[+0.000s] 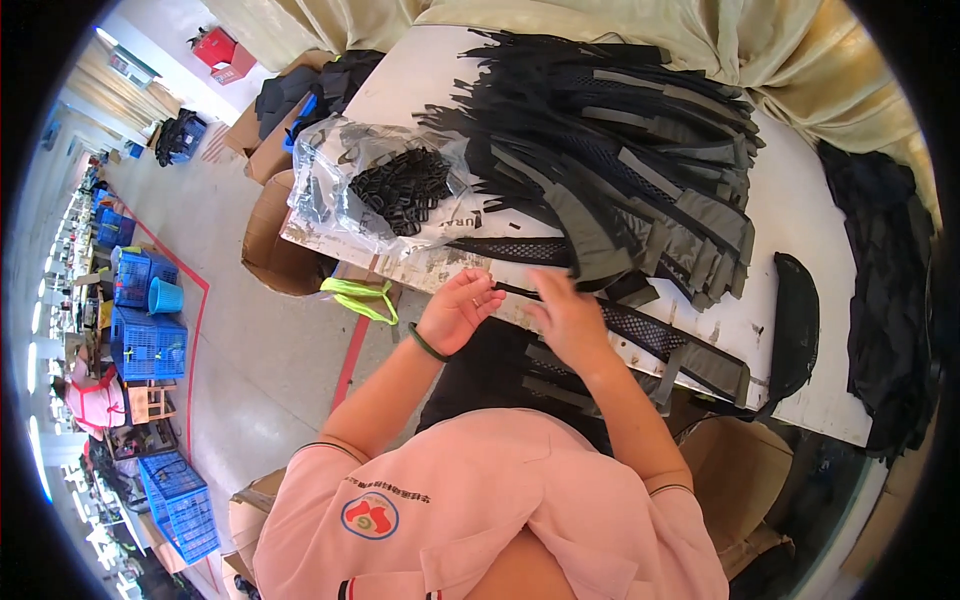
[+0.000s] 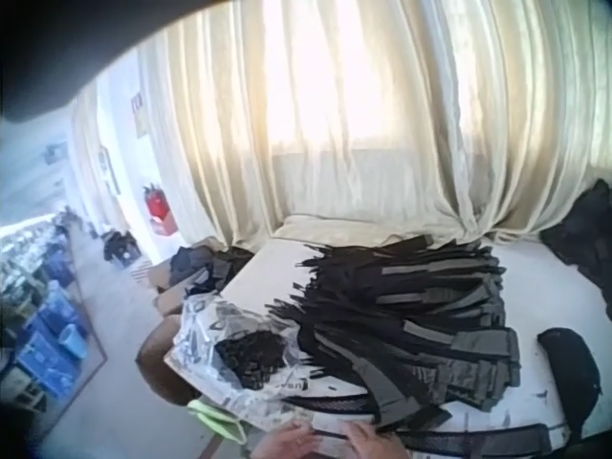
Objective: Attaching plastic buckles and adjusters to mesh backpack straps.
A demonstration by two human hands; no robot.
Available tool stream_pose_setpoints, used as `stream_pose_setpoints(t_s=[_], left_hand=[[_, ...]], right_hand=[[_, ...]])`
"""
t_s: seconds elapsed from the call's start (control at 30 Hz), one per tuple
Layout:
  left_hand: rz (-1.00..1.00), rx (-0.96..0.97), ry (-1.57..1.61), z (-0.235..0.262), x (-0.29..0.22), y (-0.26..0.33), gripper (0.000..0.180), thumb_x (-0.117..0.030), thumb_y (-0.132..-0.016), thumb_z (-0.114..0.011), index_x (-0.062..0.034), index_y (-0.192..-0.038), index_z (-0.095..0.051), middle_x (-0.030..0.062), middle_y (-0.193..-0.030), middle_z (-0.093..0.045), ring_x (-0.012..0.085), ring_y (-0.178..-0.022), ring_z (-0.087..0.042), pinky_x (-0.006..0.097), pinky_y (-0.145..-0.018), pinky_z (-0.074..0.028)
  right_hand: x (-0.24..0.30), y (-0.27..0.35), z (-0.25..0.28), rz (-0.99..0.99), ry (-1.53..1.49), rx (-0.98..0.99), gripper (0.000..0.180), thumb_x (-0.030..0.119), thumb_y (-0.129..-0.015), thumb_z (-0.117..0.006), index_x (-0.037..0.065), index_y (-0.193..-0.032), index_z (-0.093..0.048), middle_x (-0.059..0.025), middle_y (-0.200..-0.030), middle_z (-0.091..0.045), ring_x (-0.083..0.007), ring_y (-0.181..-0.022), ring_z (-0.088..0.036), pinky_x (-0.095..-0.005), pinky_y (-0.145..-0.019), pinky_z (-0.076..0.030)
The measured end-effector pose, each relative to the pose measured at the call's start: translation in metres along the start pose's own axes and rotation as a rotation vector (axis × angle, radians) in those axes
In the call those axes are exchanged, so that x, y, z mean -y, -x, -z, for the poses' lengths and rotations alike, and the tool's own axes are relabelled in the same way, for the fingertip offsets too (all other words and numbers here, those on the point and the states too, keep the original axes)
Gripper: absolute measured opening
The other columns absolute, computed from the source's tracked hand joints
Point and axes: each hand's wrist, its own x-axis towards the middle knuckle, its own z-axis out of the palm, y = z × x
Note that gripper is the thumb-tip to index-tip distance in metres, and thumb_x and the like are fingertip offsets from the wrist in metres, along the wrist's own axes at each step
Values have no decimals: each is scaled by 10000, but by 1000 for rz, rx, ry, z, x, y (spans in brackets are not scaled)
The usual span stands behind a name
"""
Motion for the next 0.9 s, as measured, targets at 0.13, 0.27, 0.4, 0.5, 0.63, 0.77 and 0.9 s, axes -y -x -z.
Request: stream_pose_setpoints(t_s=[0.13,0.27,0.4,0.5,0.63,0.77,0.9], left_hand=[[45,0,22,-6,-5,2,94,-127,-937,-561,-52,-994,-560,41,-941,-624,189,-902,-647,287,-812,-524],[-296,-101,-628,6,-44,-10,99,-113,-898,-616,-55,-964,-573,40,-858,-615,140,-738,-618,255,-652,-486],[-699,-343,-1596,31,-112,-51,190,-81,-774,-696,-43,-947,-629,116,-866,-603,247,-780,-598,337,-709,-493],[-688,-314,-1876,58,-130,-73,236,-110,-727,-731,-73,-941,-638,113,-899,-597,306,-889,-584,399,-775,-485],[-461,-289,-2130,56,-133,-78,251,-144,-710,-750,-83,-925,-634,103,-921,-597,325,-950,-567,429,-820,-467],[-481,-293,-2118,50,-131,-74,236,-134,-707,-747,-74,-885,-606,99,-891,-601,320,-922,-580,411,-794,-477],[-749,-272,-1771,37,-120,-63,221,-115,-746,-743,-66,-887,-580,68,-842,-629,242,-762,-636,327,-664,-508]], right_hand=[[-19,6,-39,-30,-155,37,212,94,-783,-666,80,-990,-618,-131,-881,-637,-336,-817,-626,-386,-698,-494],[-47,11,-21,-494,-623,-2,149,86,-891,-586,70,-1026,-647,-53,-826,-662,-159,-687,-614,-290,-603,-485],[-83,5,26,-668,-959,-304,181,141,-936,-563,6,-1007,-660,-19,-846,-665,-36,-604,-514,-175,-542,-405],[-84,2,31,-694,-887,-181,179,132,-907,-598,-5,-997,-670,-12,-792,-652,-37,-577,-497,-182,-529,-398],[-68,7,21,-733,-911,-17,157,106,-860,-651,-3,-967,-686,5,-742,-630,-51,-580,-508,-195,-523,-398],[-57,6,21,-770,-990,70,139,93,-859,-654,6,-961,-690,6,-744,-629,-48,-585,-497,-194,-538,-403],[-38,0,21,-757,-1052,146,139,100,-874,-640,8,-967,-688,9,-743,-622,-43,-586,-484,-194,-546,-404]])
